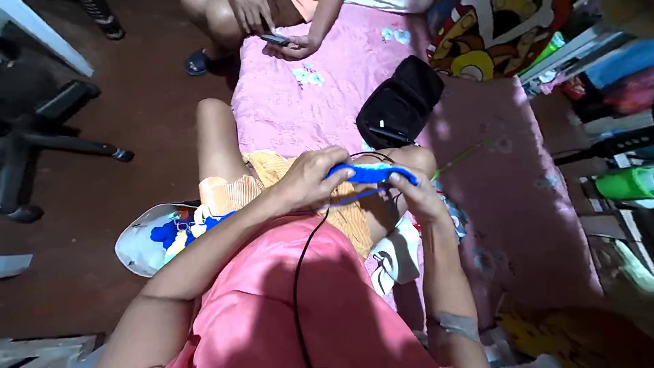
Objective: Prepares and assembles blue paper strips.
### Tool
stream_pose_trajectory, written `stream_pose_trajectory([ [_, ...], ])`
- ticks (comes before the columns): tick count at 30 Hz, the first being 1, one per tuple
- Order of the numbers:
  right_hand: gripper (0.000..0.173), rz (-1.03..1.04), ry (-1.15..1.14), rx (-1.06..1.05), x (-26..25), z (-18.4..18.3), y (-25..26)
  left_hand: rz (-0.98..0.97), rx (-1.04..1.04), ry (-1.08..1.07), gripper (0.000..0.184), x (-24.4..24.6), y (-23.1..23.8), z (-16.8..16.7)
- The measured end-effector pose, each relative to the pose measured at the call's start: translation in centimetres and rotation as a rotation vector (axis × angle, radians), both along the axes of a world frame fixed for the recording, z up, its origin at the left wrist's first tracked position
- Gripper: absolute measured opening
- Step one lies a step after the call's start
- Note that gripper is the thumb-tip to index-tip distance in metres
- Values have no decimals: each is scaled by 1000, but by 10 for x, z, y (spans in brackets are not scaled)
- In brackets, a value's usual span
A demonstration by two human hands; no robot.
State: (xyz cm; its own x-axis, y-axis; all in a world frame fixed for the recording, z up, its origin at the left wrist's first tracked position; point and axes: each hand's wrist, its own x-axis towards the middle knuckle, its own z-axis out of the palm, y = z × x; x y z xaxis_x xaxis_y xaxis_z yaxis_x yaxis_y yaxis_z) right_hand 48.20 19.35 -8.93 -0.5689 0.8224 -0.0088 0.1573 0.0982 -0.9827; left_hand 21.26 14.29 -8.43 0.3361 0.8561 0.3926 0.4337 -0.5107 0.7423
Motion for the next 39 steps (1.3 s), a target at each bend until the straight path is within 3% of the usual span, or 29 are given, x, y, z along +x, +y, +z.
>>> stream_pose_trajectory([
  [3,29,-11,-132,94,-21,7,33,126,-199,-142,20,-9,28,-22],
  [7,27,-5,-111,6,-69,-12,63,196,-394,-198,28,-36,47,-60],
  [10,26,61,-81,-82,-118,-33,84,281,-417,-196,38,-47,49,-69],
  [16,21,122,-42,-193,-158,-50,96,465,-379,-291,20,-56,56,-79],
  [23,17,207,52,-122,-152,-47,92,400,-341,-720,14,-68,61,-69],
  [27,30,113,-323,76,-151,-40,89,314,-347,-908,16,-80,43,-45],
  [29,34,70,-399,159,-151,-34,86,314,-331,-896,17,-82,32,-33],
  [33,29,-25,-18,210,-153,-25,74,426,-283,-764,10,-77,13,-17],
  [36,26,22,267,105,-159,-12,55,469,-263,-720,7,-71,3,-10],
  [39,29,103,392,34,-166,-8,41,463,-234,-724,5,-69,-2,-8],
])
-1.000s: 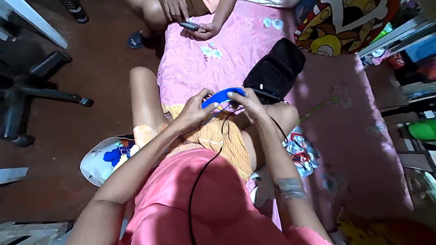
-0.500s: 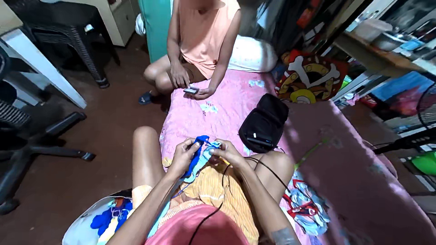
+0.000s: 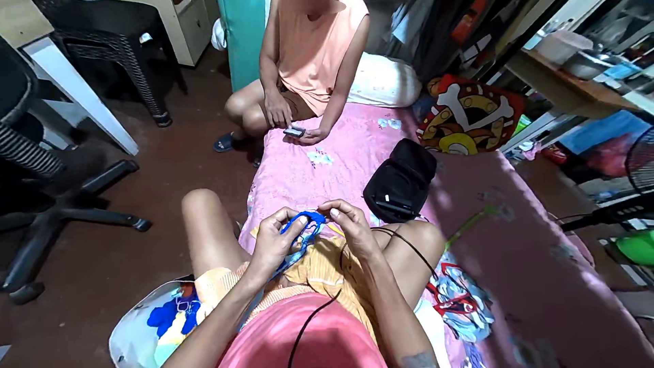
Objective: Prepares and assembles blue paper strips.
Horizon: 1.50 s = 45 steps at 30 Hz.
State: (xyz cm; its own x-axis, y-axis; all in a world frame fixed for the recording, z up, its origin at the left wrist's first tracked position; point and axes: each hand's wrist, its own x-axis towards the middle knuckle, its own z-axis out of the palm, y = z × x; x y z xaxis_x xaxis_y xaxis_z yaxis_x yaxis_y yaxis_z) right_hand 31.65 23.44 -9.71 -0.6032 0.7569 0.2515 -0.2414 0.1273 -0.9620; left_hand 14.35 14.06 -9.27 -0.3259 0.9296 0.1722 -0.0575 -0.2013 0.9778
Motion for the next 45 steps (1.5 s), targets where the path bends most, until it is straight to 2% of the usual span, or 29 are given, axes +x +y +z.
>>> stream_pose_trajectory([
  [7,32,141,119,-56,-12,5,-7,105,200,218,13,-10,2,1],
  [11,23,125,159,-116,-12,10,-5,107,226,261,13,-15,5,7],
  [13,22,119,169,-109,-11,13,-6,-8,129,163,9,-17,3,18],
  [18,24,161,209,12,-5,20,-6,-424,-102,-415,16,-16,3,21],
  [24,28,128,2,155,4,26,-10,-600,-123,-572,16,-9,1,10],
  [29,26,188,32,73,8,26,-12,-617,-119,-586,19,-2,0,7],
  [33,42,182,-3,11,12,33,-17,-486,-87,-505,15,3,-3,8],
  [36,26,102,-57,19,10,36,-25,-472,-92,-515,18,4,-5,9],
  [38,18,77,-32,21,11,36,-23,-493,-88,-514,28,3,-5,10],
  [41,17,24,-55,62,12,38,-16,-532,-106,-523,30,-2,-7,11],
  [45,18,-188,-157,208,10,37,-7,-576,-95,-535,21,-7,-7,9],
])
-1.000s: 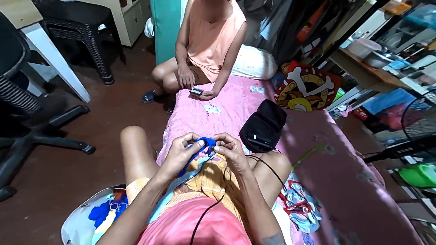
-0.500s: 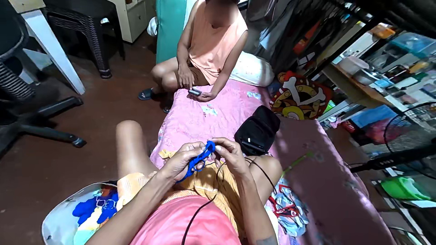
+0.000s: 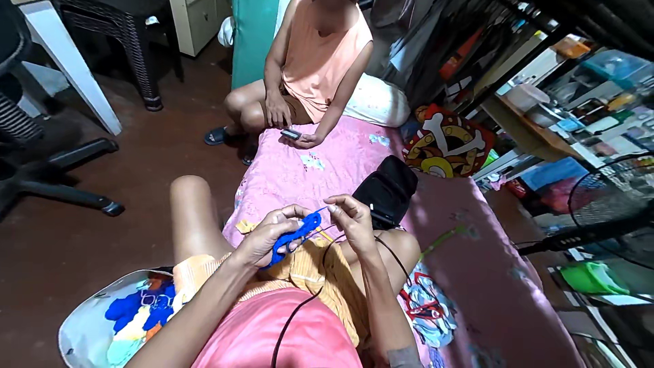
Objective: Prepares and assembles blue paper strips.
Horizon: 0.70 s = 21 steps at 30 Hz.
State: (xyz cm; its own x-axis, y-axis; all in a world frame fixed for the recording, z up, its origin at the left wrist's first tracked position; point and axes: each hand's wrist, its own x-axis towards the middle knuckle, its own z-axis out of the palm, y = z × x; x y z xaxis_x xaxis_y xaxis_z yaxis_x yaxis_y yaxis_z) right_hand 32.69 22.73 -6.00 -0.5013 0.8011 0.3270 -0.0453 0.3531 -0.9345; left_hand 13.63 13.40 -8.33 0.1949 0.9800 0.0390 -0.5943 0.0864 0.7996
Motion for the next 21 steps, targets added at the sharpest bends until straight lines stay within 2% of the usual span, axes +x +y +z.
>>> stream_pose_trajectory([
  [3,18,-11,-46,70,2,-4,7,70,-18,54,11,4,-1,4],
  [7,19,-27,-212,333,5,-12,12,87,-50,72,11,5,-2,5],
  [9,18,-77,-268,400,7,-17,15,62,-43,30,11,4,-2,3],
  [15,17,-181,-268,387,13,-23,27,9,22,-104,11,-3,-3,-5],
  [21,17,-251,-283,375,29,-28,35,-15,16,-146,7,-5,-5,-9],
])
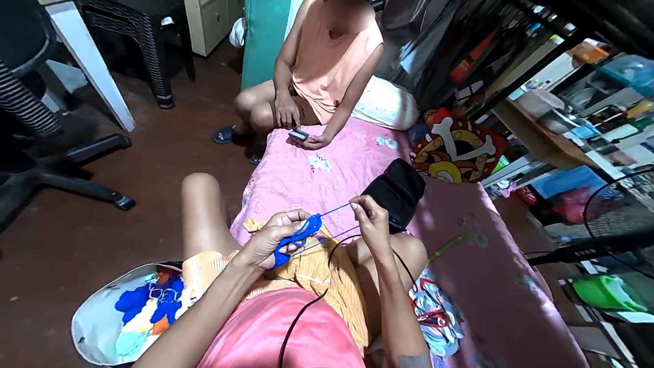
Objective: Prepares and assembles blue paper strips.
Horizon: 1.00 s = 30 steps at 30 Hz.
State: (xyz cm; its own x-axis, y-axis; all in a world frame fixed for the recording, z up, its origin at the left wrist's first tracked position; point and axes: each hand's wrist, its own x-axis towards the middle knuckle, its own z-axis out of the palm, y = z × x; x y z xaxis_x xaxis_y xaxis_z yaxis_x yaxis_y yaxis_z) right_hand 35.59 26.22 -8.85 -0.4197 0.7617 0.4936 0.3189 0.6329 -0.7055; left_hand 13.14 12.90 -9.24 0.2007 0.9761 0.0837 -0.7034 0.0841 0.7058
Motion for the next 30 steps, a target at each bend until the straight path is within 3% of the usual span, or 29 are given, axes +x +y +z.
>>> stream_pose_trajectory([
  [12,15,-126,37,-47,36,-10,7,-38,20,-33,6,0,-2,-1],
  [30,16,-169,-49,-217,42,-52,-17,-15,14,-59,7,-4,-4,-5],
])
